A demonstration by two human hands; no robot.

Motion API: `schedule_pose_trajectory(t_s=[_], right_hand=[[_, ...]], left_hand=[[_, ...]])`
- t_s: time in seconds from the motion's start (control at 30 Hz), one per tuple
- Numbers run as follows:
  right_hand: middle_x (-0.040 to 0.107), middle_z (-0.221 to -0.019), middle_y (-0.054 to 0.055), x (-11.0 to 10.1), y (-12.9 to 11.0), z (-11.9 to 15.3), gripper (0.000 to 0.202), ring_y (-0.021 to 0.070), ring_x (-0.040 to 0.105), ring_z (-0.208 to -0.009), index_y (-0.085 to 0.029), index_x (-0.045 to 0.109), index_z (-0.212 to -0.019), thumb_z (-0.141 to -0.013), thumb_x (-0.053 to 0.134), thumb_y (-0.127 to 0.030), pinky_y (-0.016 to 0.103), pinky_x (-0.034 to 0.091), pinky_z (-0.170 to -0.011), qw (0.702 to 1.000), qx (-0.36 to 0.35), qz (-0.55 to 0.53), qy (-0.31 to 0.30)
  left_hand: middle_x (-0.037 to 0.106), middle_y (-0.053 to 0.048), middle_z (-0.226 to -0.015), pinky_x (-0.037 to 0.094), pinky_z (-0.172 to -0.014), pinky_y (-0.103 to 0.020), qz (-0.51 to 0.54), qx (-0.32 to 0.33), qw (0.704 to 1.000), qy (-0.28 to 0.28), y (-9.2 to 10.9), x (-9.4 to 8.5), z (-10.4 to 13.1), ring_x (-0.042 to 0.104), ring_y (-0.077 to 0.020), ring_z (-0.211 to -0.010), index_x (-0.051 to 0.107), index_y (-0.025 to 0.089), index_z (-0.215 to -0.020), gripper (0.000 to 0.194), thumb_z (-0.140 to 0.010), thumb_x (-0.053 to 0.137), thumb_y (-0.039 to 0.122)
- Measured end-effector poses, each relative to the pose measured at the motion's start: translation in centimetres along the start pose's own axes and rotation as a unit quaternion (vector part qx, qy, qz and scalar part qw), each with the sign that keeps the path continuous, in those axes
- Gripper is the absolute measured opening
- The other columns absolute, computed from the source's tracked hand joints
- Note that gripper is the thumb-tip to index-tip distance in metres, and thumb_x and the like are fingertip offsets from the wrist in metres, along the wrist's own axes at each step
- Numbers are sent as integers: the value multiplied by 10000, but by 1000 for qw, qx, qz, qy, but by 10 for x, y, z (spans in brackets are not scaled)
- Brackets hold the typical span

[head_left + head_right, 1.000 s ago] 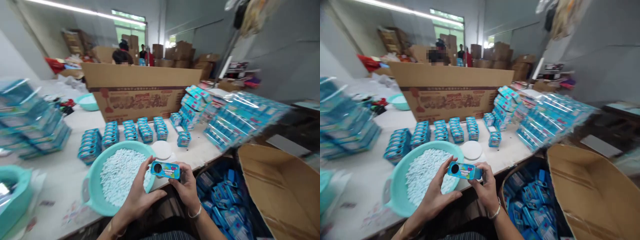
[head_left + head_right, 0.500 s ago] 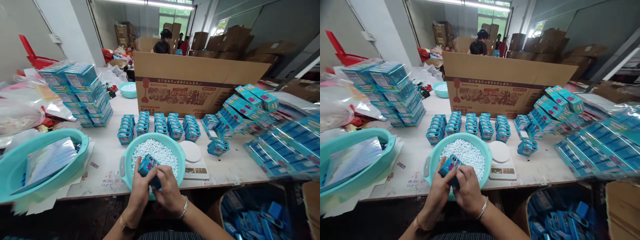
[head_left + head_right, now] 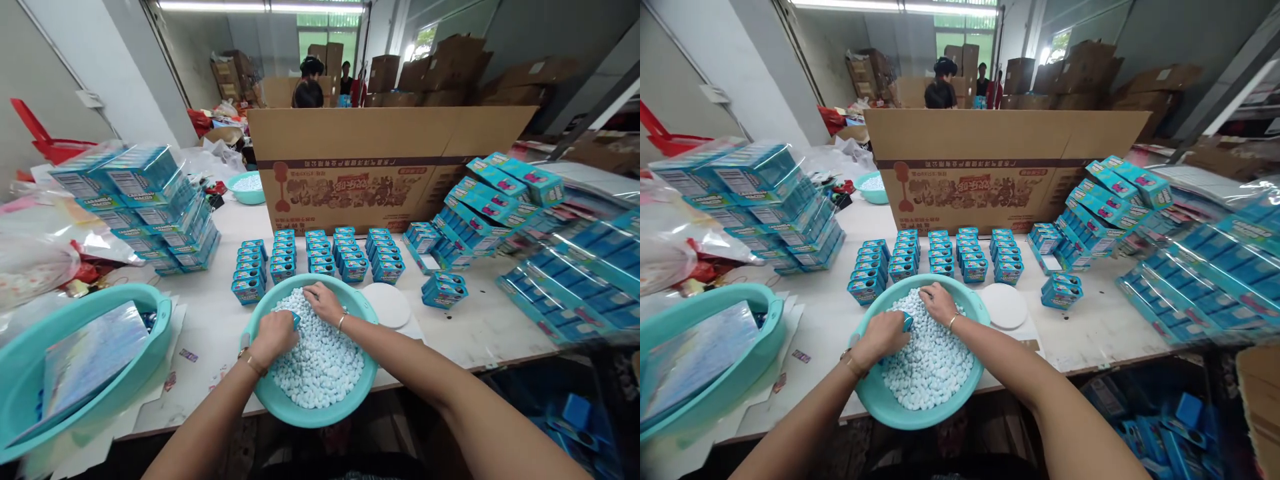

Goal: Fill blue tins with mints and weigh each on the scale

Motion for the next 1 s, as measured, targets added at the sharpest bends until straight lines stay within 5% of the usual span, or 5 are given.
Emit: schedule_pose_trajectory(t_s=[0.2,0.37,0.53,0.63,1.0], right_hand=[[589,-605,-8,17,16,7,356,193,561,-742,-218,585,-534,-654,684,-538,316,451,-776,958,151,-225,90],[614,-591,-5,11,-5,11,361,184,589,-655,-213,593,-608,-628,652,-568,312,478,-661,918,166,-339,118],[607,-553,-18,-1,-40,23,261,159,574,-564,-203,594,-617,-562,741,-412,293,476,-591,823,186,-512,161],[603,-552,-26,-9,-54,29,237,156,594,-557,-195,601,-641,-552,736,-368,289,478,-592,795,195,-541,194],[631,-575,-9,-25,-73,47,241,160,610,-585,-184,615,-664,-580,721,-384,301,483,-654,831,156,-499,187]], left_hand=[[712,-177,-978,448,-731,-339,17,-23,999,21,-5,3,-12,668,-318,-947,625,137,-933,243,-799,516,309],[707,-141,-1041,425,-753,-324,79,13,995,61,-1,3,7,658,-300,-978,563,164,-1124,327,-844,515,326],[713,-110,-985,417,-739,-308,123,20,990,72,3,-2,21,663,-281,-931,568,172,-1109,298,-844,526,303],[712,-98,-993,420,-741,-312,167,27,981,97,7,-8,26,662,-273,-918,569,175,-1132,319,-846,527,309],[717,-71,-1067,461,-844,-337,312,59,938,142,9,-9,38,661,-249,-960,567,190,-1214,424,-804,567,295]])
Point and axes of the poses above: each hand's wrist, its own z-axis away from the middle knuckle, its own x-axis out of the palm, y = z × x, the point moved 6 cm from there along -z, towards the middle knuckle
